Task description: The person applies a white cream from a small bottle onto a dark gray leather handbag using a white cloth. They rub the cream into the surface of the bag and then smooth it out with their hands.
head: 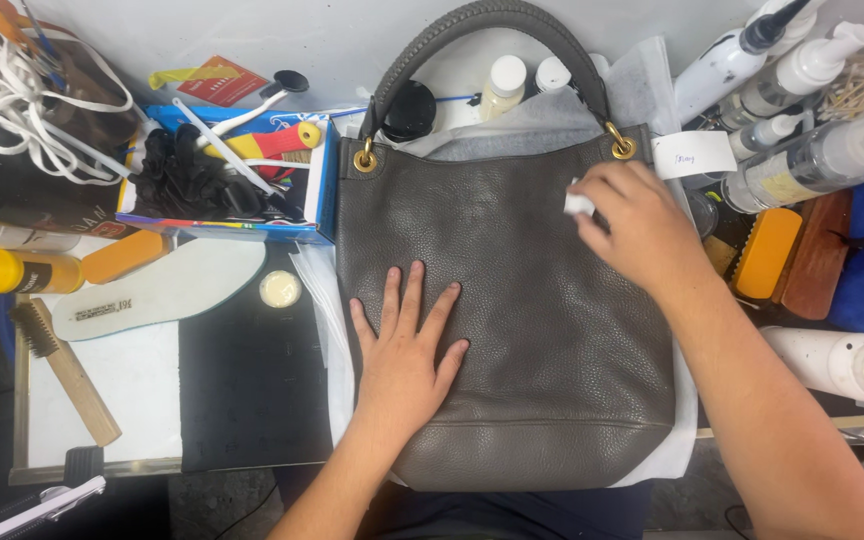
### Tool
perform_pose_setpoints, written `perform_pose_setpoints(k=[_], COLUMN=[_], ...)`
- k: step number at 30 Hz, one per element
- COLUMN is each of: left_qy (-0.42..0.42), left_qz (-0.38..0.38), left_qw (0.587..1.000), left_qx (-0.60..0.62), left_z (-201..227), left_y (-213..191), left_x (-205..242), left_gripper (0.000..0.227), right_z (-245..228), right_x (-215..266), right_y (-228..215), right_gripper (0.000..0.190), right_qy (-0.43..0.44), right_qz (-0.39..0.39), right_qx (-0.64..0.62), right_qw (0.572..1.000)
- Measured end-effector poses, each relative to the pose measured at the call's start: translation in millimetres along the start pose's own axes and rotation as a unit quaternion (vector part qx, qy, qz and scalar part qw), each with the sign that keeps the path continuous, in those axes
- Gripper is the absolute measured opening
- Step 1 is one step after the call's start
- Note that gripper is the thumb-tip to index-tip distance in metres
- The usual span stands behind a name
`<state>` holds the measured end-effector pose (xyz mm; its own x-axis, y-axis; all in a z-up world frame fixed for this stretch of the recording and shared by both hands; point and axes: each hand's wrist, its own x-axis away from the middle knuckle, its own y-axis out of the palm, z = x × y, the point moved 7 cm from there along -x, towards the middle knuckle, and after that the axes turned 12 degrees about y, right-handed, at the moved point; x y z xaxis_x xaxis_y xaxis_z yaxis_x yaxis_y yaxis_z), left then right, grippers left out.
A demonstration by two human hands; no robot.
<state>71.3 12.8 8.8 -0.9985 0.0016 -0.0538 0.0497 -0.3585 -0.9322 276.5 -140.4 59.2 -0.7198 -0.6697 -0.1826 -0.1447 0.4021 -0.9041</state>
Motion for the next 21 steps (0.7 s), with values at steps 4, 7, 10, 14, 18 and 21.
perform_pose_setpoints(k=[4, 7, 10, 14, 18, 21], left_qy=[-0.003, 0.002, 0.024, 0.073, 0.106, 0.085], left_qz=[0.005, 0.066, 0.163, 0.154, 0.095, 0.089], left_qw=[1.000, 0.996, 0.956, 0.821, 0.685, 0.671], left_qx=[0.010, 0.062, 0.243, 0.545, 0.715, 0.731], left_z=[4, 9, 14, 24, 37, 34], left_y=[-9, -32, -55, -59, -51, -46], left_x=[-5, -9, -10, -23, -26, -20], left_gripper=[0.062, 0.055, 0.042, 0.038, 0.040, 0.042], right_z=[14, -1, -25, -53, -70, -77], right_x=[8, 30, 58, 81, 90, 91], right_y=[23, 40, 37, 36, 41, 47], right_gripper=[0.031, 0.027, 0.023, 0.026, 0.020, 0.016], right_qy=[0.139, 0.178, 0.165, 0.165, 0.172, 0.171], right_qz=[-0.070, -0.162, -0.215, -0.260, -0.255, -0.250], right_qx=[-0.291, -0.625, -0.780, -0.833, -0.849, -0.852], right_qw=[0.944, 0.742, 0.564, 0.459, 0.430, 0.426])
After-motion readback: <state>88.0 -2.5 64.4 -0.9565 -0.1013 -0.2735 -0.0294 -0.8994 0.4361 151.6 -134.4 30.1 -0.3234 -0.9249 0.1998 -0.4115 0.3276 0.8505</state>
